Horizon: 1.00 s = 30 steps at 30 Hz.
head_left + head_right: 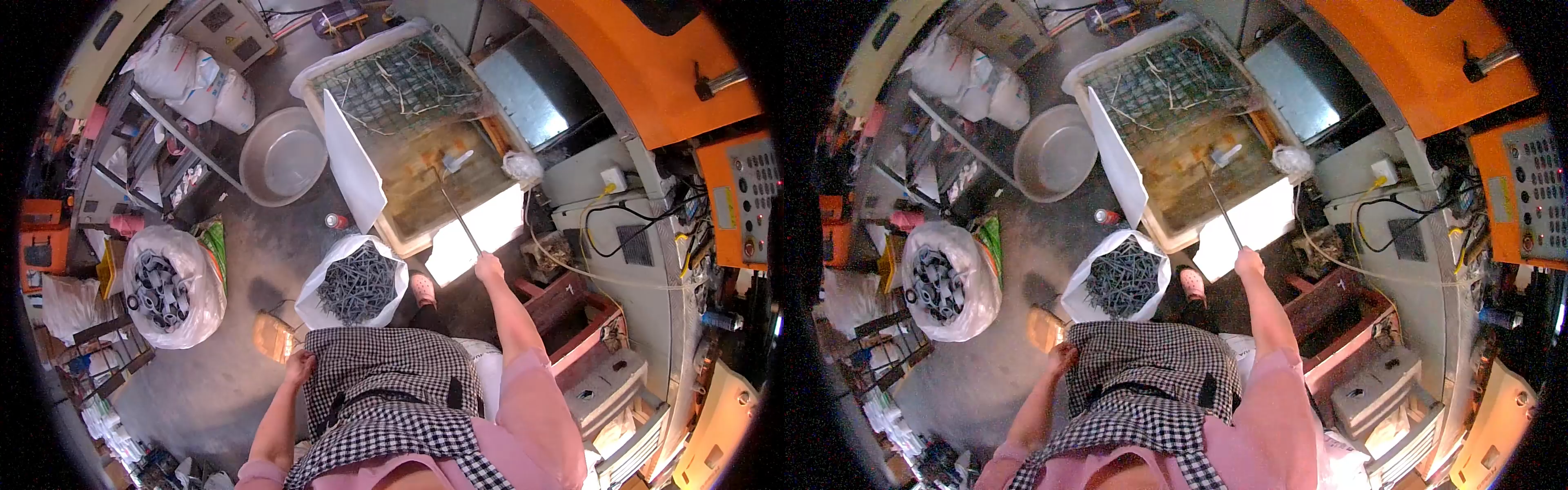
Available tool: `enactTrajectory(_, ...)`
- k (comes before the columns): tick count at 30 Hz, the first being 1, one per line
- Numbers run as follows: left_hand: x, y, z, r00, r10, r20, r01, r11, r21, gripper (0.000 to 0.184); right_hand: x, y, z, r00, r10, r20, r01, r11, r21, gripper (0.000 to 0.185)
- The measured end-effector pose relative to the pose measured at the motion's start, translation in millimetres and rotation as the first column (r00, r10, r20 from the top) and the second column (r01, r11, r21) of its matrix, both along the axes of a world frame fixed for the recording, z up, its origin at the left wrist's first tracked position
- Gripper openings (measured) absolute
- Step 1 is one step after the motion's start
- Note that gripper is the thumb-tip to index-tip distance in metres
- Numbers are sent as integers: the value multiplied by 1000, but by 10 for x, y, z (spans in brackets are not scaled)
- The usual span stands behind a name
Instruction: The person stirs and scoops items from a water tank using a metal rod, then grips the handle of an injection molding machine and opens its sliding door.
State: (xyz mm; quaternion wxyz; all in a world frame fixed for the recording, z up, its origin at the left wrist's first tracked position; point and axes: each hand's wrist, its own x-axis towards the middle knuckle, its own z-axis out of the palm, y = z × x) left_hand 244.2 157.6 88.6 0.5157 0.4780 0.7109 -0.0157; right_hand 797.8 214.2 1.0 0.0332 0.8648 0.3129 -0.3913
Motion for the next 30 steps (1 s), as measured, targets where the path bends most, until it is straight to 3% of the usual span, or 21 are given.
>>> enactTrajectory(2,-11,37,-25,995,-96,-11,96,994,54,12,-29,4,-23,1000,-6,-11,6,1000,-14,27)
enactTrajectory(5,8,21,-25,998,-15,61,14,1000,5,13,-23,-200,176,999,-31,-42,32,999,23,29)
enactTrajectory(7,-37,-21,-44,951,216,222,-203,976,-82,13,26,-480,201,997,-45,-67,52,993,103,33)
enactTrajectory(8,-61,-46,-47,950,221,222,-207,974,-88,13,75,-643,193,997,-43,-63,51,991,125,34)
enactTrajectory(10,-61,-82,-50,969,164,186,-162,987,-26,14,159,-907,293,994,-78,-74,88,985,149,35)
enactTrajectory(14,-24,-66,-94,993,64,94,-60,997,-50,15,207,-969,527,984,-178,-27,180,962,203,36)
enactTrajectory(16,80,6,-30,995,24,94,-16,996,-88,14,294,-936,451,989,-146,-3,143,966,214,37)
enactTrajectory(25,218,99,3,983,94,158,-93,996,-17,14,303,-476,356,989,-120,82,99,969,227,37)
enactTrajectory(28,279,110,148,996,75,50,-69,993,-100,13,314,-358,498,992,-97,84,81,980,179,37)
enactTrajectory(30,93,-18,-72,990,88,107,-79,993,-92,12,326,-304,568,995,-10,101,1,996,88,38)
